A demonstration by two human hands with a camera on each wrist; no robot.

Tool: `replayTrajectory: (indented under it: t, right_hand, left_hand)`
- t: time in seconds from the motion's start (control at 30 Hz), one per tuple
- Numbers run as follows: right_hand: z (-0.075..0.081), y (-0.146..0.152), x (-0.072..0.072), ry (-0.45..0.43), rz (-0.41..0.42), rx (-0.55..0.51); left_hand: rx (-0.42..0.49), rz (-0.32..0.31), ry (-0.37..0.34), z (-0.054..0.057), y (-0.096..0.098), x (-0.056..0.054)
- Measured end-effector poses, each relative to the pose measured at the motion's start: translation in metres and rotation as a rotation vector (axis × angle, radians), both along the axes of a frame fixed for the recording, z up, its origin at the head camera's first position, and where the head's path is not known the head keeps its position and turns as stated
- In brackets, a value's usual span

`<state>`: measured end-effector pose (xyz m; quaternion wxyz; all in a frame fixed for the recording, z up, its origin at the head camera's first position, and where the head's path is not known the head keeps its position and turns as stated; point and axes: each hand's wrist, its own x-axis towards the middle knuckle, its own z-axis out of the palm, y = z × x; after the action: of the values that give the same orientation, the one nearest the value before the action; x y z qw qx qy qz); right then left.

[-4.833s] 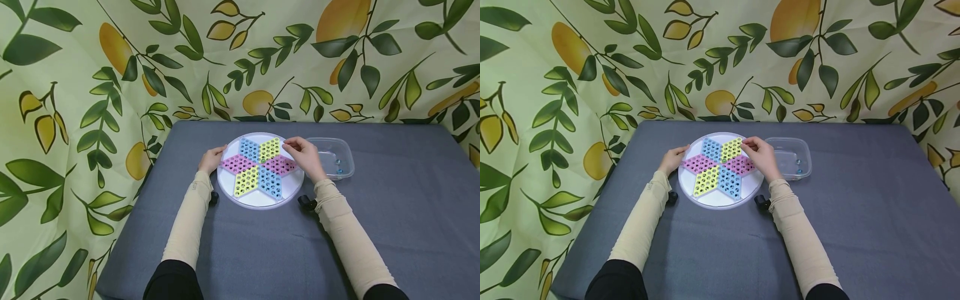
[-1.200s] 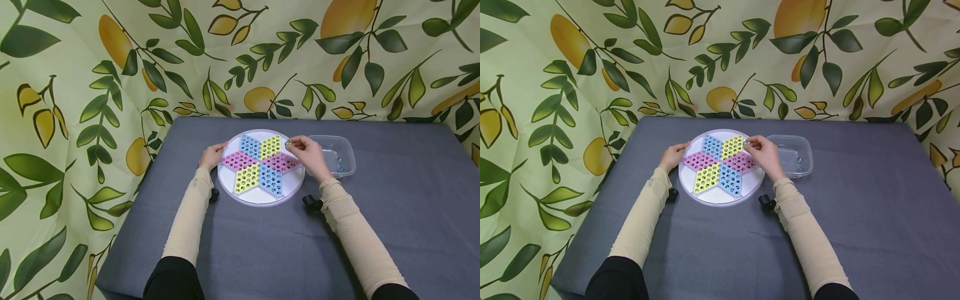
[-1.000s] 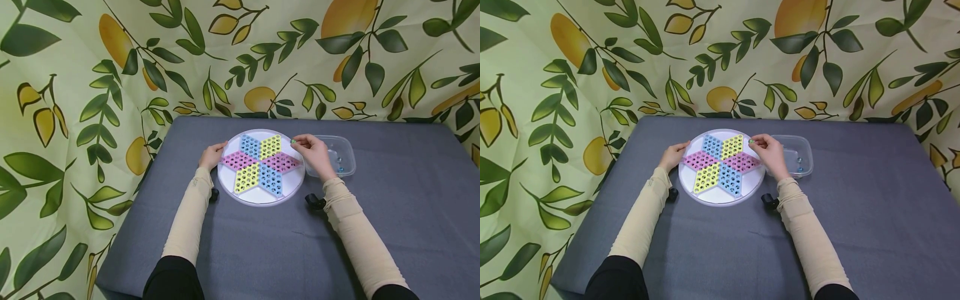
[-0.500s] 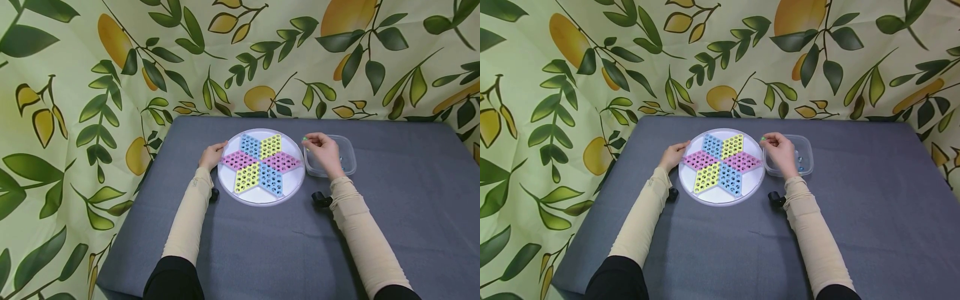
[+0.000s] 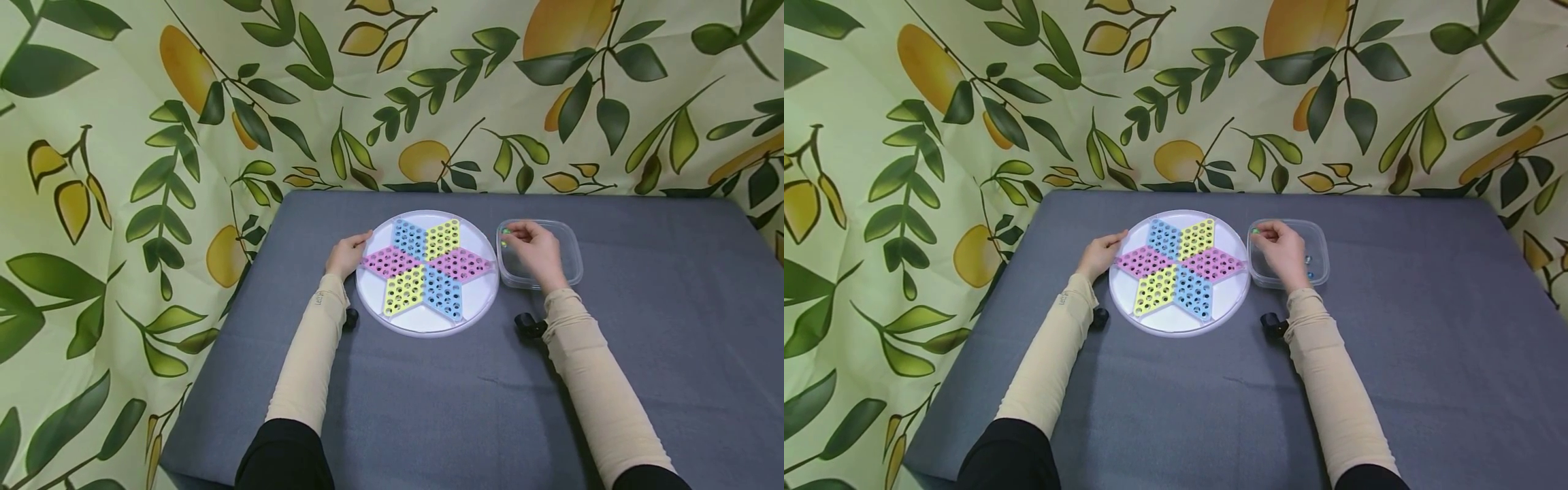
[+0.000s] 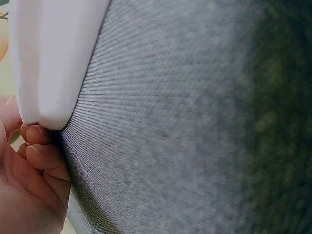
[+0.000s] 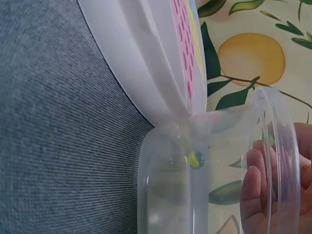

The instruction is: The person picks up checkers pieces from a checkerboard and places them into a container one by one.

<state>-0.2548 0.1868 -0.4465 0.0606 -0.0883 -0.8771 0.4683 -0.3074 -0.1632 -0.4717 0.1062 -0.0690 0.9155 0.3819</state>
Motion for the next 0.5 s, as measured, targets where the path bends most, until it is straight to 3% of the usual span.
replayTrajectory:
  t: [0.27, 0.5]
  right_hand:
    - [-0.0018, 0.0031, -0.0036, -0.051, 0.007, -0.005]
    - [-0.0033, 0.0057, -0.0042, -0.063, 0.061, 0.057]
  left_hand:
    - [0.003, 0.025, -0.018, -0.0004, 0.0014, 0.0001]
    - [0.012, 0.02, -0.013, -0.0009, 0.0002, -0.0002]
